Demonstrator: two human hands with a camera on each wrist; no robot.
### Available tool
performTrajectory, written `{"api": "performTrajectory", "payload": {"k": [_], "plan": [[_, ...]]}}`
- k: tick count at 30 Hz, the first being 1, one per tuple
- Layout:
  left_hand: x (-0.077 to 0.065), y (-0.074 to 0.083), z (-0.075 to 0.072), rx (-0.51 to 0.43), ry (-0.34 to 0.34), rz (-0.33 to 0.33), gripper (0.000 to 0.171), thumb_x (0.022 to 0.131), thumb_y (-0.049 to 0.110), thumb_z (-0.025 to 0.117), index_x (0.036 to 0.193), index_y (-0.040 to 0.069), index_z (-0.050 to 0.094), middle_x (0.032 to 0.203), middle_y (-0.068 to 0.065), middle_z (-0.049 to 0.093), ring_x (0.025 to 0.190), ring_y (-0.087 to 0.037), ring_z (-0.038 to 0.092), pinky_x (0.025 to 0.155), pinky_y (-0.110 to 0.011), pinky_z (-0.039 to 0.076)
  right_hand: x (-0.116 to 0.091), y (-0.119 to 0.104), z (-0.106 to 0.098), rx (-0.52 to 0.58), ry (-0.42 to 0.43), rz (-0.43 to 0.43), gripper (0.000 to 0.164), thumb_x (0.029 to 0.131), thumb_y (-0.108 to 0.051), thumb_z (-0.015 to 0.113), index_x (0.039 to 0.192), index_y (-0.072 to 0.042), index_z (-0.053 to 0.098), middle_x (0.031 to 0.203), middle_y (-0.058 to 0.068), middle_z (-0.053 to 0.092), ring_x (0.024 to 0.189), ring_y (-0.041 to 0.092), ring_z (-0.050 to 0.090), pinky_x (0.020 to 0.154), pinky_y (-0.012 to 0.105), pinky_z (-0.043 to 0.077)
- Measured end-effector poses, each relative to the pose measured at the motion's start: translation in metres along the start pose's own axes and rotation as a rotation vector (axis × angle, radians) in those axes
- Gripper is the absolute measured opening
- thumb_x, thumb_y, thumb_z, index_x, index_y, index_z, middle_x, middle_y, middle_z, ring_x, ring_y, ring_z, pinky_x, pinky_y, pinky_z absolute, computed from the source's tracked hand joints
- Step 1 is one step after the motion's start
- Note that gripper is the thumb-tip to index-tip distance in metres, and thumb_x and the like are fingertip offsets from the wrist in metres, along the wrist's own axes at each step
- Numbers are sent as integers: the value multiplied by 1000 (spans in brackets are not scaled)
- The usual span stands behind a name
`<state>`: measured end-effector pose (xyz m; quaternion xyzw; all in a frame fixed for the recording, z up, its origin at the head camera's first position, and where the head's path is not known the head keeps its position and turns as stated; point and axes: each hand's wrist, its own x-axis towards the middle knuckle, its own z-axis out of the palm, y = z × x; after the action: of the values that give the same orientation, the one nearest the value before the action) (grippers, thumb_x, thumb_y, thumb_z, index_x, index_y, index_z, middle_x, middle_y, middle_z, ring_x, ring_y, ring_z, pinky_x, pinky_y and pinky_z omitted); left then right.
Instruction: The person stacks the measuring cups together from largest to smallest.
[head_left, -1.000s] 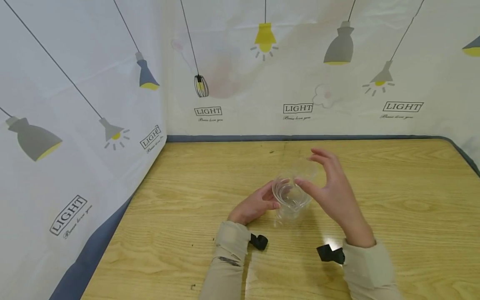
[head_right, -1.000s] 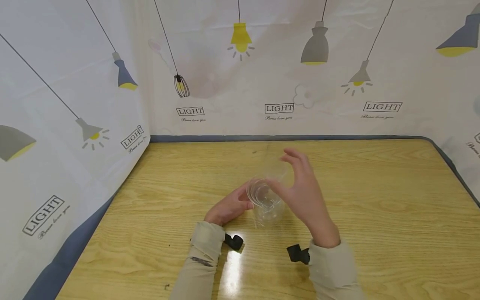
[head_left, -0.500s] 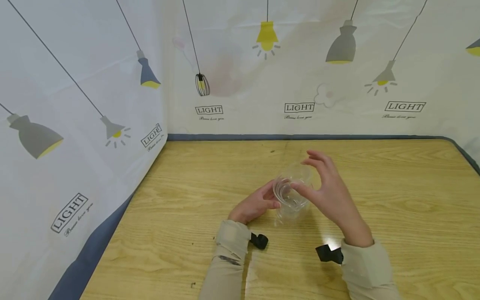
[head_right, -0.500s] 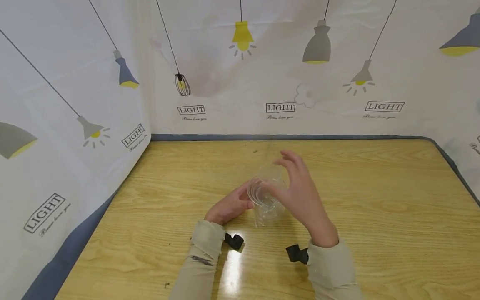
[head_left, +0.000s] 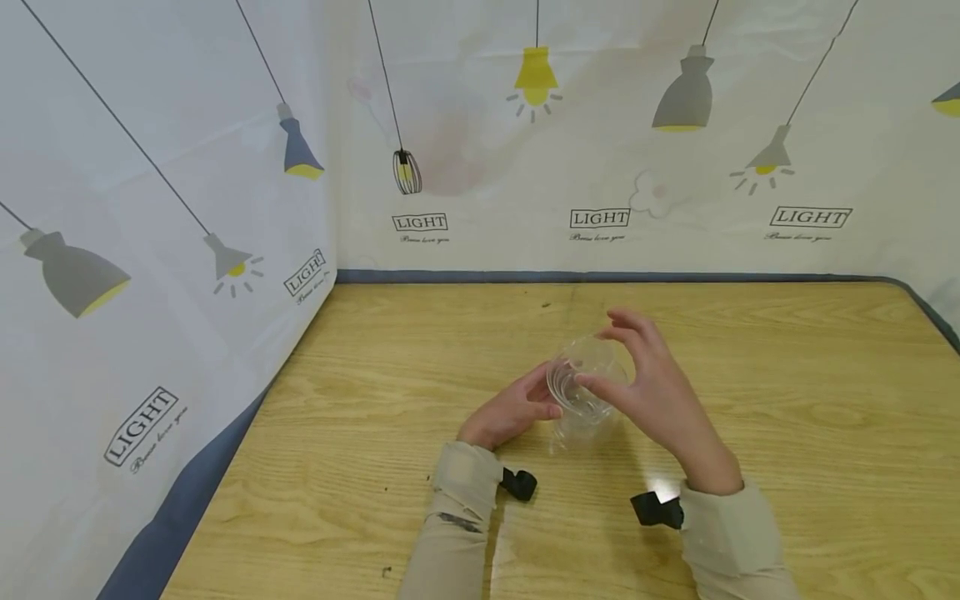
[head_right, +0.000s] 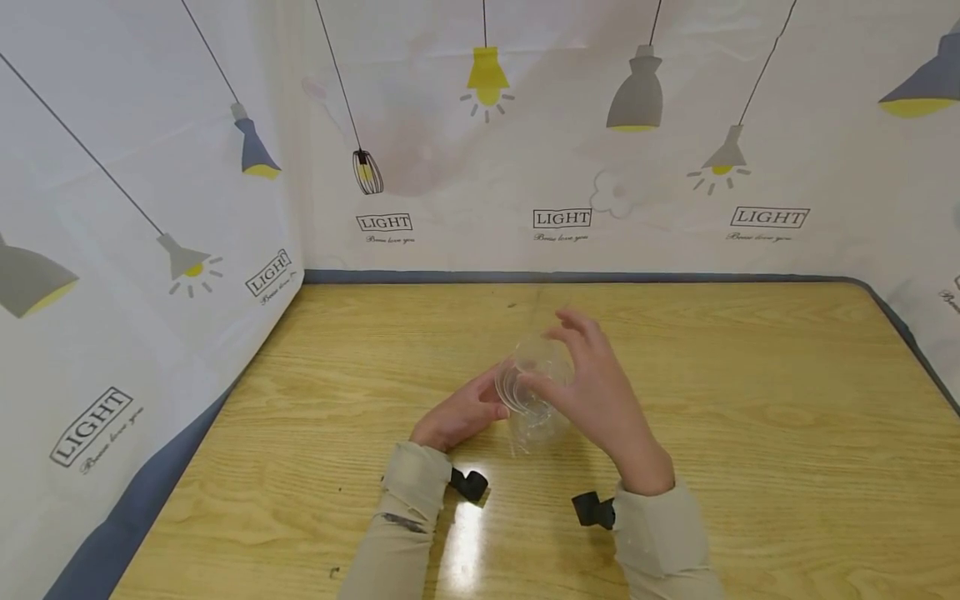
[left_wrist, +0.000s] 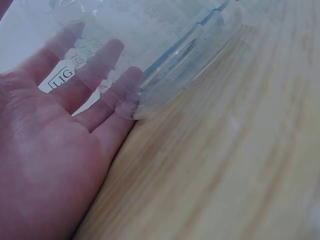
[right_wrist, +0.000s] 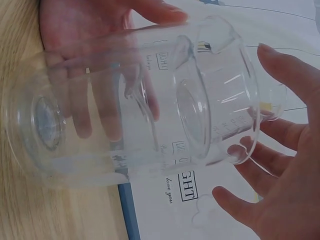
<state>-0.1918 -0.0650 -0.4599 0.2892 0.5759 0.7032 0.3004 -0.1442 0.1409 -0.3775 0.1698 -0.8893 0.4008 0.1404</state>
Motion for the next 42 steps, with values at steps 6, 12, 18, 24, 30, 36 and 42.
{"api": "performTrajectory", "payload": {"k": [6,12,18,24,30,36,42], "plan": [[-1,0,0,-7,-11,15,68,86,8,58,143,16,21,146,-4,22,130,-13,23,103,-29,23,0,1,2,-23,-33,25,59,73,-46,68,115,-7,53,138,3,31,126,24,28,93,50,32],[0,-7,-2,-26,-3,20,72,84,16,62,143,19,22,144,0,25,130,-12,24,103,-29,23,-1,2,4,-38,-72,27,61,74,-47,67,117,-7,52,139,4,30,127,26,27,91,53,33],[2,-17,-7,-8,9,5,72,83,20,64,142,24,24,144,4,25,130,-11,24,103,-29,23,-1,3,5,-25,-125,5,59,75,-46,67,118,-9,51,141,3,27,128,25,25,93,52,32],[2,-14,-7,25,37,-35,69,85,12,60,142,24,22,144,5,24,130,-10,24,103,-29,24,-1,4,7,-30,-144,-14,59,75,-46,67,118,-8,51,141,4,28,128,25,25,94,52,31],[-1,-3,-2,28,33,-51,68,87,1,54,143,19,20,145,2,23,130,-11,24,103,-29,24,-2,5,6,-33,-153,-14,60,75,-47,66,118,-7,51,141,4,28,128,27,26,93,53,31],[-3,4,2,34,34,-55,67,88,-1,52,143,19,19,144,1,24,129,-12,26,102,-29,25,-1,5,6,-41,-168,-15,60,75,-47,66,117,-6,51,141,5,28,128,28,26,94,52,31],[-3,3,1,45,23,-53,68,87,1,54,143,18,19,144,0,24,129,-12,25,102,-29,26,-1,5,5,-44,-186,-18,59,75,-47,66,116,-7,51,141,6,28,127,28,26,94,53,31]]}}
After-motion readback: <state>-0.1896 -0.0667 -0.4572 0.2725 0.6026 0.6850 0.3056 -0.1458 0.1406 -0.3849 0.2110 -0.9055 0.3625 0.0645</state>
